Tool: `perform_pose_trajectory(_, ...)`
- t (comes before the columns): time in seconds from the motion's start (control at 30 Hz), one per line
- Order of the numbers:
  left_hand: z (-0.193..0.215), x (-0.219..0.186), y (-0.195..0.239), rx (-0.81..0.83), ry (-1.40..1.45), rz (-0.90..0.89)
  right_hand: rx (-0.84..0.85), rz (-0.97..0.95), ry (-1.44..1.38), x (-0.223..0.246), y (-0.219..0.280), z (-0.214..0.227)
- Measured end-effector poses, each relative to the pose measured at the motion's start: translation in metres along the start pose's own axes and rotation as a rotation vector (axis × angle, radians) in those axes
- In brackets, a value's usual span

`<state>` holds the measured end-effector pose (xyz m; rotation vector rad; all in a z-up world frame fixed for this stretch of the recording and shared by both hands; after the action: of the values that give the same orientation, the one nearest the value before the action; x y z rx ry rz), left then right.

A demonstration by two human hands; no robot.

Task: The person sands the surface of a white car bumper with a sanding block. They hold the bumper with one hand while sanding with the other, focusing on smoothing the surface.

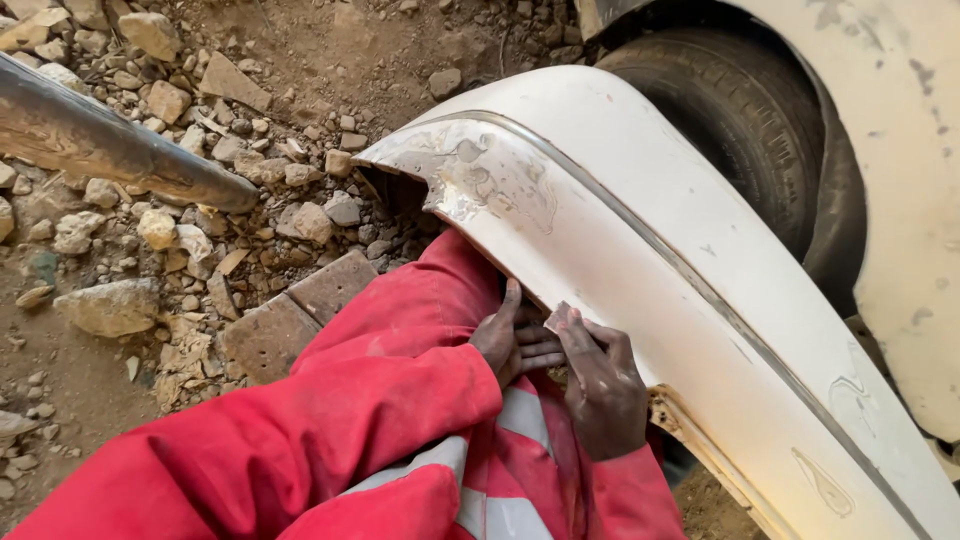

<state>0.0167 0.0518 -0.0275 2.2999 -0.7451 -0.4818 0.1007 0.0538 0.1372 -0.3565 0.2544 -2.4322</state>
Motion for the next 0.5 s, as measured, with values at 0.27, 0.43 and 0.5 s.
perform_pose_trajectory(0.27, 0.03, 0.027, -0.034, 0.02, -0.031, 0.031, -0.105, 0.056, 0.022, 0.013, -0.079, -0.057)
perform_pose_trajectory(0.43, 0.022, 0.008, -0.023, -0.011, 0.016, 0.006, -0.07, 0.091, -0.011, 0.029, -0.053, 0.002)
perform_pose_trajectory(0.5, 0.003, -0.001, -0.004, 0.053, -0.003, 0.037, 0.003, -0.022, -0.059, 0.014, -0.025, 0.018)
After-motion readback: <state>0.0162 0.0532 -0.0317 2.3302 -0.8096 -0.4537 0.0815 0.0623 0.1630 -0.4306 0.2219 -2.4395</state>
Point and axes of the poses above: each hand's wrist, its own y-axis away from the middle knuckle, its own z-axis out of the back of the hand, x = y × z, the point moved 9 cm from there along -y, towards the middle knuckle, and after that the axes turned 5 degrees about x, right-handed, at the moved point
